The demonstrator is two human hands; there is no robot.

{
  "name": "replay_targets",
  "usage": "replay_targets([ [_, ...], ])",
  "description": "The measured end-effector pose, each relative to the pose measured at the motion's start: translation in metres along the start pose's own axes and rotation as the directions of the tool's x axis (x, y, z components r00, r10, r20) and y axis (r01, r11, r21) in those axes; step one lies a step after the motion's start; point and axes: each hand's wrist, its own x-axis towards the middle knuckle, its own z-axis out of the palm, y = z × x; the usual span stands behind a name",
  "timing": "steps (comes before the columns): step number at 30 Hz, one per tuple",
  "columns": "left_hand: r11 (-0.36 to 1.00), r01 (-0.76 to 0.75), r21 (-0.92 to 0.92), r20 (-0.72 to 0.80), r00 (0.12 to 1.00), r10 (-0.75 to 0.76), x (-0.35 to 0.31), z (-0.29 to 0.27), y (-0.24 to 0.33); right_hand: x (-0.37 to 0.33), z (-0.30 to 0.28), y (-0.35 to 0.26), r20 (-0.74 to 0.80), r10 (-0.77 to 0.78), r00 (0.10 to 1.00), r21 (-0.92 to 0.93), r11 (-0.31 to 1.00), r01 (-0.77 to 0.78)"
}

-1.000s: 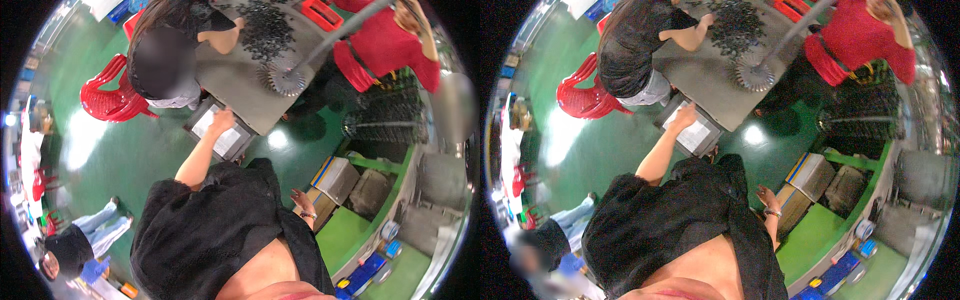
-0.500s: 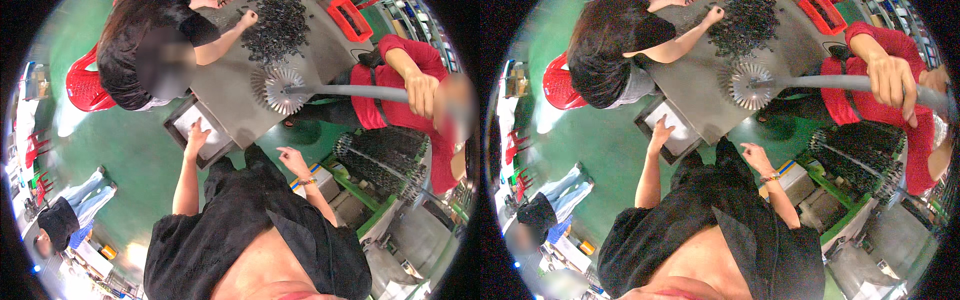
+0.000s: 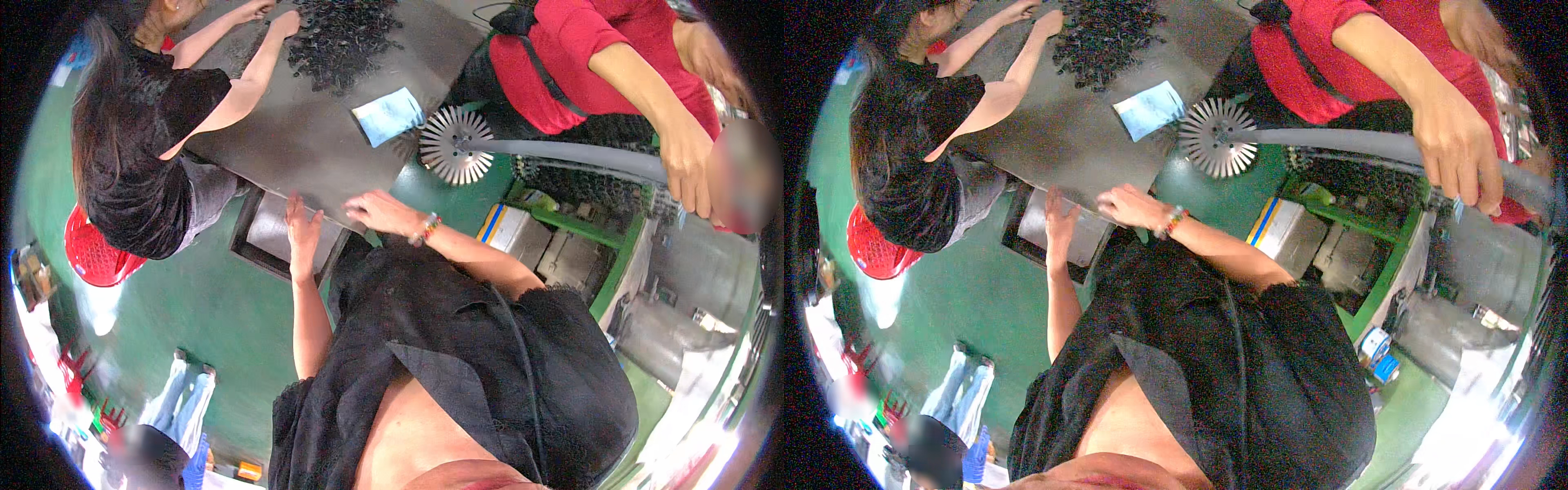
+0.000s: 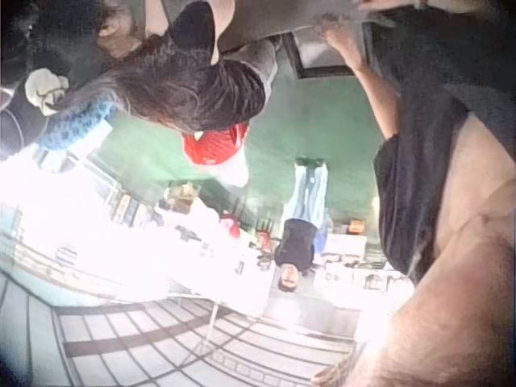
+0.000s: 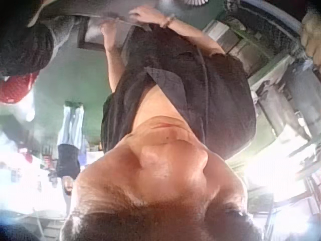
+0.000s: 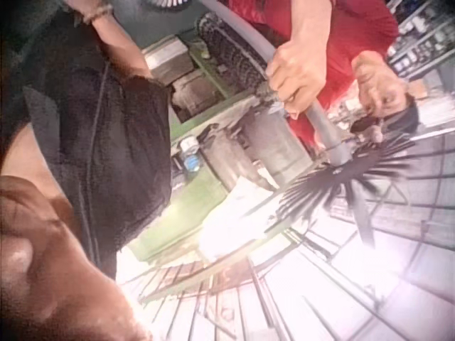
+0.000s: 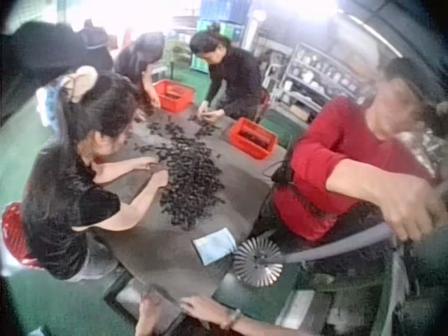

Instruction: The person sits at a table with others and sorts small black components by hand, placing them into a red basket. They repeatedly pick up components from the table and transfer them into the basket.

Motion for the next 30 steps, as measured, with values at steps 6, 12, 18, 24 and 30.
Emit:
replay_targets([
  [6,0.987,0.152,-0.046,0.041,0.988,-0.151,0.002,-0.038,0.012,0.054,-0.027,-0.001,-0.375,0.052,0.926,0.026,0.999,-0.045],
  [12,1.000,0.019,-0.004,0.006,1.000,-0.019,0.013,-0.067,-0.013,0.098,-0.051,0.029,-0.381,0.311,0.871,0.388,0.909,-0.154],
  [18,0.987,0.051,0.153,0.152,0.986,-0.074,0.019,-0.068,-0.035,0.127,-0.085,0.108,-0.234,0.629,0.741,0.355,0.765,-0.537],
  [24,0.979,0.108,0.171,0.227,0.963,-0.145,0.041,-0.035,-0.034,0.119,-0.056,0.233,-0.346,0.926,0.151,0.544,0.329,-0.772],
  [30,0.992,0.050,0.117,0.303,0.949,-0.083,0.039,-0.008,-0.034,0.115,0.008,0.272,-0.188,0.945,-0.267,0.945,0.100,-0.312],
])
